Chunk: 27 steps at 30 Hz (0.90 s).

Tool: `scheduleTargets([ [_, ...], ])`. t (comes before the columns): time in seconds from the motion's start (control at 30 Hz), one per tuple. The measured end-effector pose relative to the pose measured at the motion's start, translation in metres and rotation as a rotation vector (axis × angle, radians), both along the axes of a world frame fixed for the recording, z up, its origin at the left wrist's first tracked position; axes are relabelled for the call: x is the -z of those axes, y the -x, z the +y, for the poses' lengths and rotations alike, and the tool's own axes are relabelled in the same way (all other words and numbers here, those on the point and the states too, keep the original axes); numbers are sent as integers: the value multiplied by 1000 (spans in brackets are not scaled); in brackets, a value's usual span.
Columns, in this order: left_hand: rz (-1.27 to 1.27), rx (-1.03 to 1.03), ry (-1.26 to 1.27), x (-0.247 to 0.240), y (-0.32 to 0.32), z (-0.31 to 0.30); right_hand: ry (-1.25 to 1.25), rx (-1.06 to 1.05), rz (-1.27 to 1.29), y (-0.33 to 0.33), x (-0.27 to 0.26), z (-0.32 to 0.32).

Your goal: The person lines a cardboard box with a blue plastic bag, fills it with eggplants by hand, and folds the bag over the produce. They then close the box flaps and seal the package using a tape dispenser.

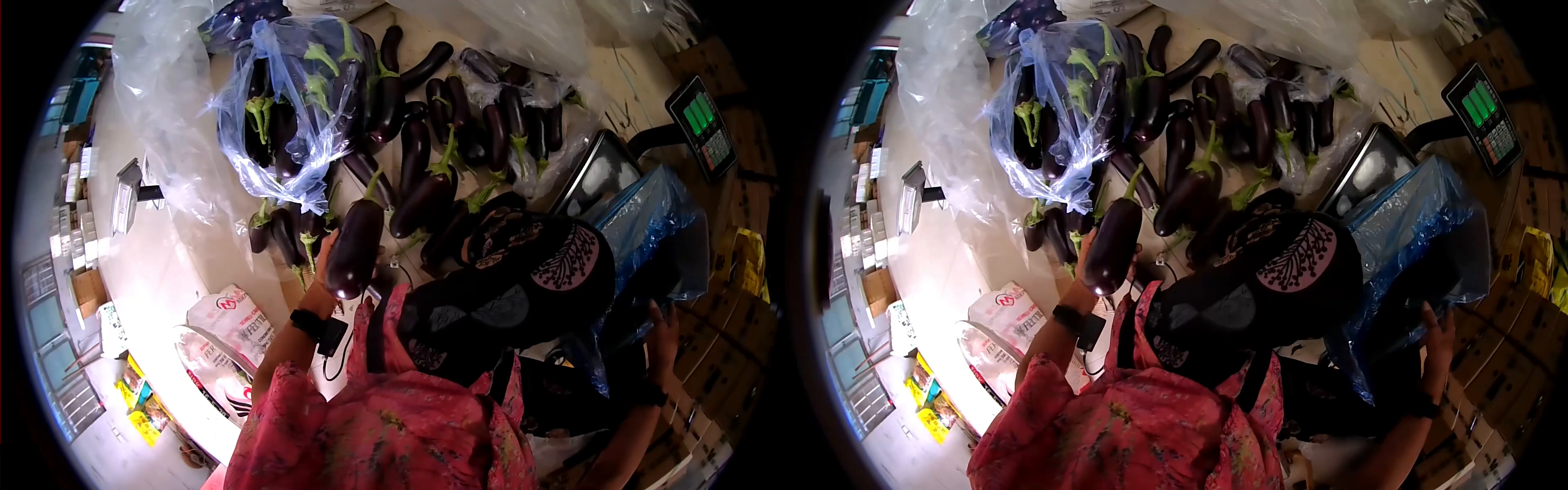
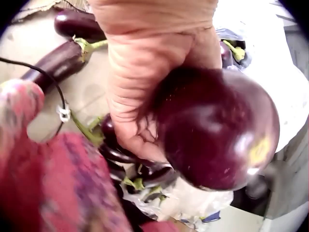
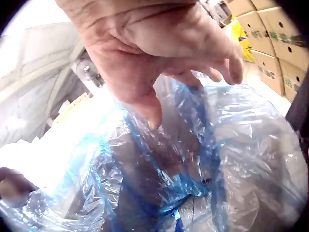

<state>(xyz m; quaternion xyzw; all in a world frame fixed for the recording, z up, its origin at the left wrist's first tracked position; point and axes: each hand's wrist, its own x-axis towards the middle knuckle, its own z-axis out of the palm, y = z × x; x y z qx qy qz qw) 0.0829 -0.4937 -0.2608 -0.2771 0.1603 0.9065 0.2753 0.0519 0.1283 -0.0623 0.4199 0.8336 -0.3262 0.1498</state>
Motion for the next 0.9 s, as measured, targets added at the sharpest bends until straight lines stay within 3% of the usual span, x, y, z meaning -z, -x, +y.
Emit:
scheduleTargets([
  [0.07,125,6,-111,-16,6,4,-14,-109,69,-3,3,18],
  [0.13,39,-68,-23,-73,29,33,-74,-185,177,-10,-2,23],
  [0.3,246,-46,-99,-113,80,58,-194,-326,420,-12,-38,-22],
  [0.53,575,136,-335,-128,142,87,-44,-398,457,-17,-58,-67],
  [0.67,532,194,-351,-156,161,111,48,-444,477,-14,-60,-79],
  [0.8,660,268,60,-192,186,142,262,-278,447,-1,-77,-103],
  [0.83,828,340,190,-200,200,147,296,-365,401,4,-84,-102],
  [0.9,1018,434,385,-221,215,165,547,-320,448,13,-87,-102],
])
